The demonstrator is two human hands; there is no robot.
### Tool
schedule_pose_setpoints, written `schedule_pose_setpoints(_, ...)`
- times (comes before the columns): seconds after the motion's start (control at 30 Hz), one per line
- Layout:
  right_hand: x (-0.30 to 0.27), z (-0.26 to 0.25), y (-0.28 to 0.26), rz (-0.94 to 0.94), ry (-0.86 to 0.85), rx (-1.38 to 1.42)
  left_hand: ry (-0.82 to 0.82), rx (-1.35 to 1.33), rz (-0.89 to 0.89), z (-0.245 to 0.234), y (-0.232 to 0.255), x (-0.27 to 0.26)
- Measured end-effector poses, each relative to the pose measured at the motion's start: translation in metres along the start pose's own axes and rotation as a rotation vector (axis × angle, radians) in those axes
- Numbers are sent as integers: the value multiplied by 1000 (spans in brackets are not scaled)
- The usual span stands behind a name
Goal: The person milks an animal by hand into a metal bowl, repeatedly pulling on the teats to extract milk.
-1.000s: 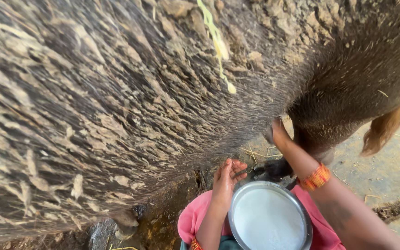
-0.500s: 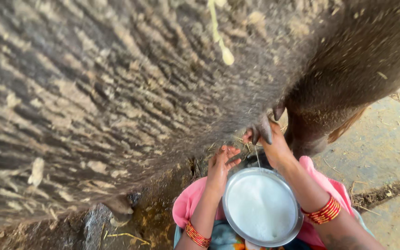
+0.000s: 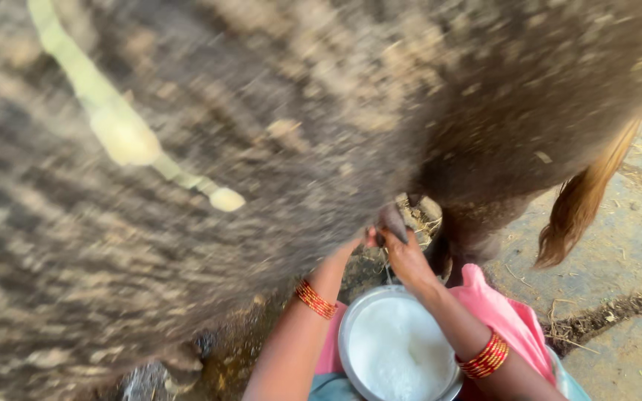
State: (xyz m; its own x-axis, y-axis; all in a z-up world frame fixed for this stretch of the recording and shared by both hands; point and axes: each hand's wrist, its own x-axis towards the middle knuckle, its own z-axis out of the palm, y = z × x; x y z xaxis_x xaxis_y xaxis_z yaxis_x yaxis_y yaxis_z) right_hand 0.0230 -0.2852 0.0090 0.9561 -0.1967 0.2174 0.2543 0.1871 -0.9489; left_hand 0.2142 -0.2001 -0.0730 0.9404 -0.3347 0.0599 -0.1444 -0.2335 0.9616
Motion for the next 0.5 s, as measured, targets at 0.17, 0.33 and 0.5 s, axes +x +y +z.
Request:
schedule_pose_setpoints(0.17, -2, -35, -27, 55, 27, -407, -238, -351, -52, 25, 32, -23)
schedule_pose_setpoints(0.33, 14, -69, 19, 54, 201, -214, -73, -353, 100, 20, 38, -89)
schedule_pose_setpoints(0.5, 24, -82, 38, -82, 142, -92, -71, -501, 233, 30, 53, -103)
